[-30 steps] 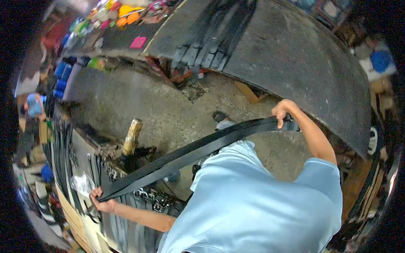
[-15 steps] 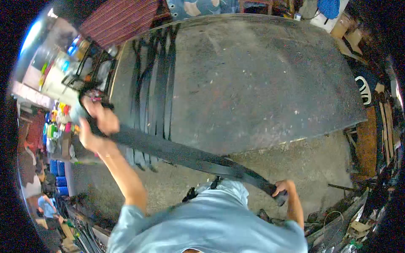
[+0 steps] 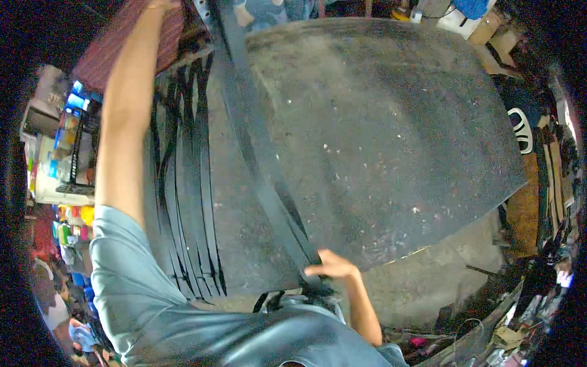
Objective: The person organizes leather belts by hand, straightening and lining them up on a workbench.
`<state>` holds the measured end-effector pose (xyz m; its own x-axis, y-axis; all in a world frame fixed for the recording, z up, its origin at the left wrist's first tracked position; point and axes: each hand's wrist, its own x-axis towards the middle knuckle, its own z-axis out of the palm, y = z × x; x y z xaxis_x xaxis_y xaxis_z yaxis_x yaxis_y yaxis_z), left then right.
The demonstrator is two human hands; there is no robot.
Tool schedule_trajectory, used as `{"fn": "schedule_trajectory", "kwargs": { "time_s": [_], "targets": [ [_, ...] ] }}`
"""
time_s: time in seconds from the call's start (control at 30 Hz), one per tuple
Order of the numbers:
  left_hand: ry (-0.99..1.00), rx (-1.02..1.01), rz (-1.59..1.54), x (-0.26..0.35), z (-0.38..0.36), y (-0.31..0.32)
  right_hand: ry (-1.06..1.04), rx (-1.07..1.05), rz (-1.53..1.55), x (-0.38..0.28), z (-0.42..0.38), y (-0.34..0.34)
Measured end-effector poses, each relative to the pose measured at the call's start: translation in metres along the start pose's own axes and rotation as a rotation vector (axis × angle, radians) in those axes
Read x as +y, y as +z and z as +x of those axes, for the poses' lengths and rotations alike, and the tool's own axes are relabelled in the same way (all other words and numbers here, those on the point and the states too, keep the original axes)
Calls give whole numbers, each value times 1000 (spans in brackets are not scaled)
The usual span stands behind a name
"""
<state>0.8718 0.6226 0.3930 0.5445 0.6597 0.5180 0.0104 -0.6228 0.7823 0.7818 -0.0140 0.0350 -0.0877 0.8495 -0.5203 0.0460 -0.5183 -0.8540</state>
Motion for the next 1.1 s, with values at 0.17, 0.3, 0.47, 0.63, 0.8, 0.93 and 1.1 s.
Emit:
{"fn": "schedule_trajectory", "kwargs": {
  "time_s": [0.17, 0.3, 0.47, 0.63, 0.8, 0.93, 1.1],
  "targets": [
    [-306, -273, 757, -218, -237, 76, 99, 171, 259, 5, 63, 0],
    [-617, -407, 588, -178, -489, 94, 94, 196, 189, 9, 79, 10],
    [-1063, -301, -139, -30, -654, 106, 39, 131, 373, 5, 84, 21],
    [-1078, -319, -482, 11, -752, 124, 213, 112, 724, 22, 90, 24],
    [-1316, -170, -449, 11, -773, 122, 113, 318, 58, 41, 65, 38],
    [-1117, -397, -96, 11, -798, 116, 52, 392, 60, 97, 37, 48],
    [-963, -211, 21, 37, -840, 101, 58, 689, -67, 95, 5, 79]
  ]
}}
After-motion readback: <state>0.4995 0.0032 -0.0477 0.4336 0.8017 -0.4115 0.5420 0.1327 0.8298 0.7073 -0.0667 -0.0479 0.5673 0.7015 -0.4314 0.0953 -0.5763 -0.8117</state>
